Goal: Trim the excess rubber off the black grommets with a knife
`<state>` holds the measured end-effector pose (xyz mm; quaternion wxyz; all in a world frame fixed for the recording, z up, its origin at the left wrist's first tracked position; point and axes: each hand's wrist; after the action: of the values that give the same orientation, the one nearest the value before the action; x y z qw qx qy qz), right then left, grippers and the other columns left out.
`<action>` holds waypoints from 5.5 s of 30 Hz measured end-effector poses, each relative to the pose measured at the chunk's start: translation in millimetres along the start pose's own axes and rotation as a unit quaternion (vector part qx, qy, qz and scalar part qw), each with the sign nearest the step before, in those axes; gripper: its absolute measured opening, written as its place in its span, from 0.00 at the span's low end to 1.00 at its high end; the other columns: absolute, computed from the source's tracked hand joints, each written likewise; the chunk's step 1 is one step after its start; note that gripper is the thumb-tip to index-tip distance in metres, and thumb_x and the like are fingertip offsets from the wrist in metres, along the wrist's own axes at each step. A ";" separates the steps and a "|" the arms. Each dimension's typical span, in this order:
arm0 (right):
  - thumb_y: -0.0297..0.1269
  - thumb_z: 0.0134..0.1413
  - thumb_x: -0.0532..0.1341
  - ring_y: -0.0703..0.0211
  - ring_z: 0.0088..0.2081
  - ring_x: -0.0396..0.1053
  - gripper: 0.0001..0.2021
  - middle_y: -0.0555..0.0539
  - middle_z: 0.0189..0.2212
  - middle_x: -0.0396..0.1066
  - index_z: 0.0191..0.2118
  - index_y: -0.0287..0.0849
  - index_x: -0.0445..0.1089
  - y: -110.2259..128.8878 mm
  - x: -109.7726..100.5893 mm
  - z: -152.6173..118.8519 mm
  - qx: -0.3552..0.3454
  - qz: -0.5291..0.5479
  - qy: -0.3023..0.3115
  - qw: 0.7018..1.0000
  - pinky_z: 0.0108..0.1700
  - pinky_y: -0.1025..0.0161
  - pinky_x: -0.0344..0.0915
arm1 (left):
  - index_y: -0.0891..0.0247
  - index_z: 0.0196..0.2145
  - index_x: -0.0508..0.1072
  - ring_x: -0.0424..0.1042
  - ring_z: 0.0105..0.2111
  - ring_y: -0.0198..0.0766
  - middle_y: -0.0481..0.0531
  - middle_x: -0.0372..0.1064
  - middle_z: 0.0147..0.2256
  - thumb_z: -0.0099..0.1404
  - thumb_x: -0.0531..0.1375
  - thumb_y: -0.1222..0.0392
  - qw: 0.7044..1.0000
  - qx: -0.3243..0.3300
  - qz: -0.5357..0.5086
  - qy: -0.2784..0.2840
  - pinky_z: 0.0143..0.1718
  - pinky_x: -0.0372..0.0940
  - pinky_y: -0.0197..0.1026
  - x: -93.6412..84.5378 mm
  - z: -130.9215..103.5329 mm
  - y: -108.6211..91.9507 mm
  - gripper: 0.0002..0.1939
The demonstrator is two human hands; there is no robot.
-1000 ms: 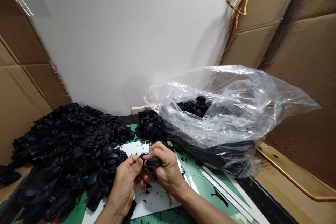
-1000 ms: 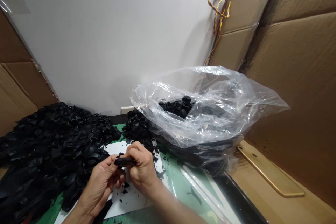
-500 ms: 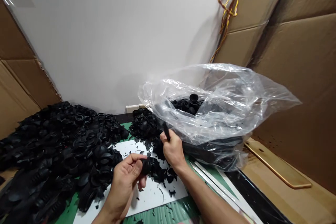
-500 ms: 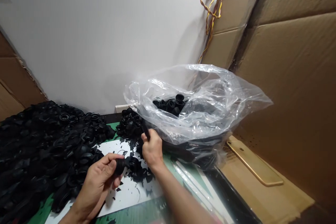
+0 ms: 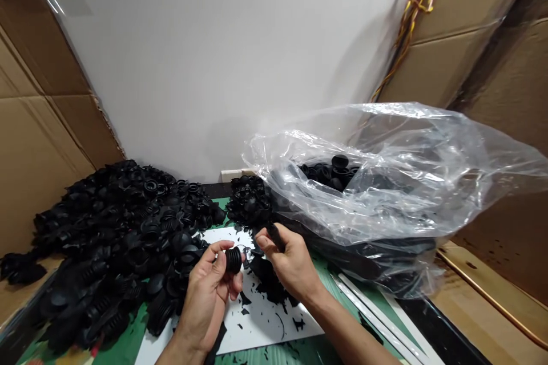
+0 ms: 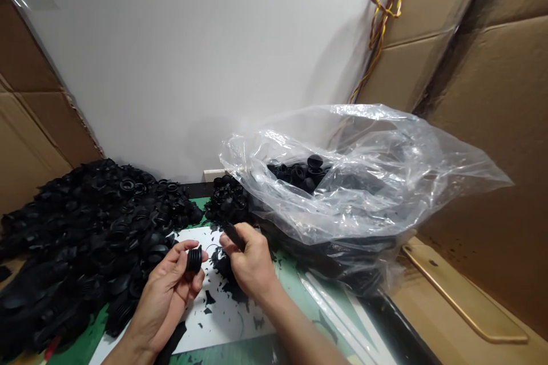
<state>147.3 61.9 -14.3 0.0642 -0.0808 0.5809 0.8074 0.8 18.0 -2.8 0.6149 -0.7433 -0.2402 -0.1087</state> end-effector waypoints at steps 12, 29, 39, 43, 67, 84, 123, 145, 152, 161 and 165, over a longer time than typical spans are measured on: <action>0.34 0.49 0.55 0.65 0.19 0.59 0.07 0.55 0.16 0.60 0.22 0.43 0.58 17.5 16.7 -12.5 0.103 0.186 0.177 0.961 0.22 0.68 0.54 | 0.66 0.41 0.75 0.66 0.20 0.34 0.51 0.72 0.23 0.48 0.69 0.50 0.990 0.024 0.132 0.052 0.18 0.59 0.34 -5.4 1.5 2.1 0.24; 0.38 0.34 0.61 0.73 0.14 0.40 0.10 0.60 0.11 0.48 0.19 0.42 0.58 11.3 17.0 -12.4 0.239 0.297 0.115 0.917 0.17 0.69 0.36 | 0.64 0.29 0.79 0.65 0.19 0.33 0.49 0.72 0.22 0.41 0.70 0.62 0.972 0.115 0.199 -0.038 0.18 0.59 0.33 -12.3 9.0 -0.4 0.13; 0.40 0.40 0.63 0.71 0.16 0.43 0.11 0.59 0.13 0.48 0.21 0.41 0.61 7.5 15.8 -12.4 0.211 0.240 0.138 0.938 0.18 0.69 0.41 | 0.63 0.22 0.79 0.65 0.23 0.35 0.48 0.71 0.22 0.39 0.69 0.63 0.957 0.163 0.231 -0.066 0.24 0.60 0.34 -11.3 7.5 -2.1 0.08; 0.47 0.46 0.62 0.66 0.20 0.52 0.14 0.55 0.17 0.57 0.29 0.38 0.69 8.9 3.6 -10.1 0.117 0.216 0.070 0.967 0.23 0.67 0.50 | 0.62 0.22 0.79 0.67 0.26 0.37 0.49 0.71 0.24 0.38 0.68 0.63 0.942 0.192 0.264 -0.072 0.28 0.62 0.36 -13.9 9.5 -1.5 0.08; 0.39 0.36 0.72 0.65 0.18 0.67 0.13 0.50 0.18 0.72 0.26 0.38 0.71 8.4 17.3 -15.0 0.123 0.381 0.030 0.916 0.22 0.69 0.63 | 0.60 0.25 0.78 0.68 0.27 0.36 0.48 0.69 0.25 0.47 0.66 0.65 0.909 0.258 0.328 0.002 0.27 0.62 0.35 -16.5 2.1 8.5 0.04; 0.37 0.43 0.67 0.66 0.16 0.63 0.08 0.53 0.17 0.68 0.24 0.40 0.69 -0.7 13.6 -4.4 -0.035 0.244 -0.110 0.963 0.20 0.68 0.60 | 0.62 0.20 0.77 0.65 0.24 0.35 0.47 0.68 0.22 0.44 0.66 0.67 0.930 0.233 0.283 0.042 0.25 0.60 0.35 -8.3 -7.1 9.7 0.03; 0.40 0.46 0.63 0.63 0.24 0.57 0.08 0.53 0.21 0.59 0.25 0.42 0.70 20.1 19.3 -25.2 -0.038 0.129 0.086 0.987 0.27 0.66 0.54 | 0.67 0.20 0.71 0.59 0.11 0.27 0.46 0.64 0.14 0.44 0.64 0.36 0.983 0.056 0.171 -0.021 0.11 0.47 0.30 -0.8 -11.3 -11.5 0.27; 0.52 0.28 0.71 0.74 0.13 0.44 0.24 0.61 0.10 0.50 0.18 0.41 0.59 11.4 34.9 -27.7 0.223 0.383 0.116 0.889 0.16 0.70 0.38 | 0.66 0.34 0.80 0.68 0.19 0.34 0.50 0.75 0.22 0.39 0.71 0.61 0.981 0.107 0.157 -0.045 0.21 0.66 0.36 -18.5 -20.6 5.3 0.20; 0.54 0.26 0.72 0.75 0.13 0.44 0.26 0.60 0.10 0.52 0.18 0.40 0.58 13.0 34.7 -26.7 0.237 0.385 0.130 0.882 0.16 0.70 0.38 | 0.62 0.33 0.81 0.68 0.22 0.33 0.50 0.75 0.26 0.40 0.71 0.60 0.980 0.124 0.137 -0.076 0.23 0.66 0.34 -23.7 -20.0 11.0 0.18; 0.52 0.25 0.73 0.76 0.13 0.41 0.27 0.62 0.09 0.48 0.18 0.41 0.57 12.3 36.8 -26.8 0.270 0.400 0.145 0.864 0.16 0.70 0.37 | 0.62 0.28 0.80 0.60 0.19 0.29 0.46 0.70 0.22 0.37 0.72 0.58 0.970 0.154 0.151 -0.112 0.20 0.59 0.31 -25.7 -18.2 11.5 0.16; 0.52 0.25 0.73 0.76 0.13 0.42 0.26 0.62 0.10 0.49 0.18 0.41 0.57 10.8 37.8 -27.4 0.271 0.398 0.151 0.863 0.16 0.70 0.38 | 0.63 0.24 0.79 0.63 0.20 0.31 0.47 0.70 0.22 0.36 0.72 0.58 0.975 0.142 0.127 -0.114 0.20 0.59 0.31 -22.9 -18.7 10.0 0.13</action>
<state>109.7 32.9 -20.6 -0.3320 0.0567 0.7624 0.5525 -11.5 -6.5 -17.7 0.6915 -0.6803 -0.2254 0.0911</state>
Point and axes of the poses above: each hand's wrist, its own z-axis towards the middle knuckle, its own x-axis out of the palm, y = z × x
